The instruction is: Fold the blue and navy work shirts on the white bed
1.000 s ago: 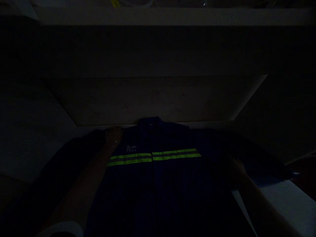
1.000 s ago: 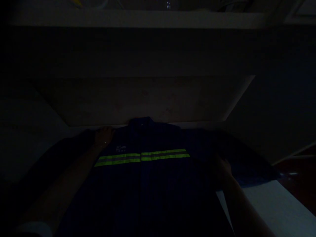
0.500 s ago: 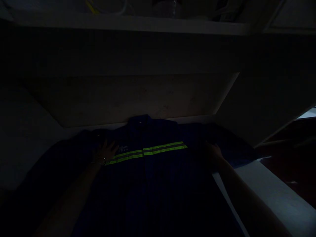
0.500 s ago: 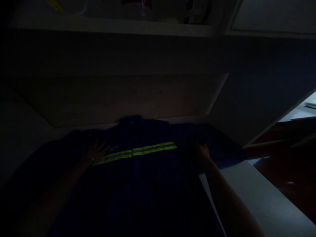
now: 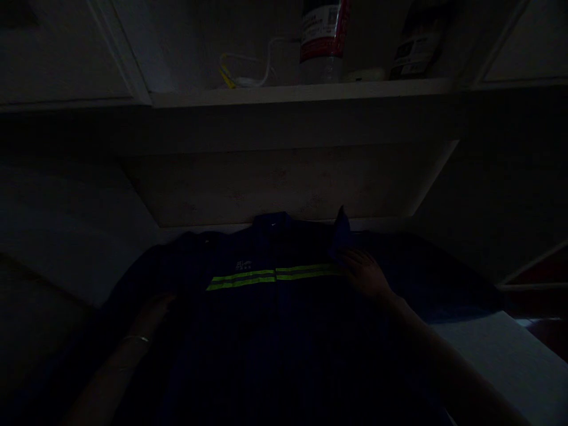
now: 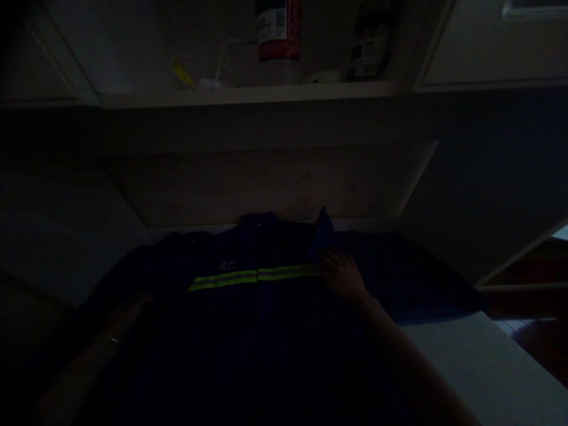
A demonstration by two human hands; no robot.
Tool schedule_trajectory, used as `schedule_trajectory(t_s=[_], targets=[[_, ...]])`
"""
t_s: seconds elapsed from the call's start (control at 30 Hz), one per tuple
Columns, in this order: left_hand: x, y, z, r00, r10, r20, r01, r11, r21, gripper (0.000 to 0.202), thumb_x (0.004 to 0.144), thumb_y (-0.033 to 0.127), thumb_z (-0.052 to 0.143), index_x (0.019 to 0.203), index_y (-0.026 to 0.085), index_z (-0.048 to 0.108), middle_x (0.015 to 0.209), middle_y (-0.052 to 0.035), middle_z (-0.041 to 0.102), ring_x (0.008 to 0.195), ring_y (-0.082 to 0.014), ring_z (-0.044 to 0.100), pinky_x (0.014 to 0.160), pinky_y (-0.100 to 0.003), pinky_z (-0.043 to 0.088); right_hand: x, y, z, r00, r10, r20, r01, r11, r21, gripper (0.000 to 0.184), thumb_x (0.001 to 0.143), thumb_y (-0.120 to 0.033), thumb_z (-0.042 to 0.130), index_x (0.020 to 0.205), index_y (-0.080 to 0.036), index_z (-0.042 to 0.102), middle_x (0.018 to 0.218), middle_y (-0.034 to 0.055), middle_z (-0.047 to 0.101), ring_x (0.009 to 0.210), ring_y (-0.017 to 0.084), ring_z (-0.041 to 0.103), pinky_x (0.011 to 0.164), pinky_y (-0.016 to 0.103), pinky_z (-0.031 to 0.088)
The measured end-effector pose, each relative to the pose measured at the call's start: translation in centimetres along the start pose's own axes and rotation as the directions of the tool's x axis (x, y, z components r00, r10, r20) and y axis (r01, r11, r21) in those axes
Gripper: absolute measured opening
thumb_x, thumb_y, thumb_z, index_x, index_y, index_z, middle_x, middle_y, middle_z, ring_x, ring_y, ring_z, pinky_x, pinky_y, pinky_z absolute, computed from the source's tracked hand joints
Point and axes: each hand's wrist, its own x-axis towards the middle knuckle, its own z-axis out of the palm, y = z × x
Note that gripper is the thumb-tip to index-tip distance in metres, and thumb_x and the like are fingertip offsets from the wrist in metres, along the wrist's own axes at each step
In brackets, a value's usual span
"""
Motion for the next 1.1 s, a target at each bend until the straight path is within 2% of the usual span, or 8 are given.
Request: schedule_trajectory(t_s=[0.2,0.4,0.57,0.73,0.9,0.97,1.0,1.1], targets=[[-2.6,-1.8,-0.7,0.980,-0.189,0.059,0.197,0.902,-0.385,0.008,0.078,0.014,0.053,0.080,0.020,0.057,0.085,-0.0045,0.065,0.071,-0.0154,0.065,0.069,-0.031,0.056,-0.2,-2.4,1.5,0.939,-0.120,0.322,0.086,0.989,0.116,0.061,0.090,-0.058,0.050,0.143,-0.029,0.047,0.144,0.0068,0.052,0.129,0.027,0.051,0.108,0.046,0.040],[-2.0,0.1,0.6,0.959,-0.284,0.024,0.223,0.696,-0.682,0.009,0.083,0.015,0.052,0.081,0.024,0.056,0.084,0.0014,0.058,0.064,-0.0105,0.058,0.062,-0.024,0.050,1.4,-0.7,3.2,0.988,0.140,0.058,-0.140,0.990,-0.015,0.056,0.099,-0.047,0.027,0.143,-0.018,0.046,0.148,0.0114,0.046,0.136,0.025,0.041,0.113,0.046,0.033],[0.7,1.3,1.4,0.957,-0.288,-0.033,0.189,0.705,-0.684,0.003,0.084,0.024,0.057,0.083,0.022,0.055,0.081,0.0015,0.055,0.062,-0.0087,0.057,0.061,-0.023,0.049,-0.7,1.1,7.4,0.942,0.202,0.270,-0.124,0.952,-0.278,0.047,0.096,-0.032,0.031,0.136,-0.027,0.055,0.153,0.0054,0.041,0.142,0.033,0.029,0.110,0.065,0.024],[2.6,3.9,1.9,0.985,-0.136,-0.104,0.050,0.811,-0.583,0.015,0.081,0.028,0.060,0.090,0.016,0.061,0.079,-0.0005,0.061,0.065,-0.0129,0.060,0.065,-0.031,0.054,-1.8,1.8,9.1,0.937,0.175,0.302,-0.070,0.942,-0.328,0.048,0.093,-0.026,0.033,0.135,-0.032,0.055,0.154,0.0022,0.038,0.143,0.033,0.027,0.109,0.066,0.022],[1.3,7.5,4.0,0.958,0.240,-0.157,-0.286,0.853,-0.436,0.052,0.070,0.043,0.072,0.116,0.021,0.062,0.117,-0.0060,0.067,0.103,-0.0225,0.065,0.092,-0.037,0.052,-1.0,0.8,7.9,0.918,0.262,0.298,-0.177,0.943,-0.283,0.046,0.095,-0.035,0.031,0.132,-0.033,0.057,0.154,0.0014,0.039,0.143,0.030,0.029,0.113,0.060,0.021],[-0.2,8.3,5.4,0.882,0.470,-0.041,-0.460,0.838,-0.294,0.063,0.067,0.047,0.076,0.123,0.024,0.061,0.129,-0.0060,0.064,0.120,-0.0258,0.058,0.106,-0.041,0.043,-0.9,0.4,7.5,0.913,0.280,0.297,-0.199,0.941,-0.275,0.046,0.096,-0.038,0.031,0.134,-0.033,0.056,0.154,0.0015,0.038,0.143,0.028,0.029,0.114,0.057,0.021],[-1.0,8.3,6.2,0.802,0.591,0.084,-0.569,0.800,-0.190,0.062,0.069,0.050,0.074,0.125,0.025,0.061,0.135,-0.0060,0.061,0.126,-0.0263,0.054,0.111,-0.043,0.038,-0.8,0.3,7.4,0.912,0.278,0.301,-0.196,0.941,-0.277,0.046,0.096,-0.038,0.030,0.135,-0.033,0.055,0.154,0.0016,0.038,0.143,0.027,0.028,0.114,0.056,0.021],[-3.4,7.2,9.0,0.472,0.687,0.553,-0.847,0.528,0.067,0.052,0.085,0.054,0.056,0.129,0.026,0.060,0.149,-0.0055,0.048,0.137,-0.0244,0.043,0.117,-0.043,0.030,-0.7,0.3,7.3,0.910,0.275,0.309,-0.183,0.938,-0.296,0.048,0.097,-0.039,0.029,0.138,-0.032,0.052,0.155,0.0017,0.038,0.143,0.027,0.030,0.114,0.055,0.021]])
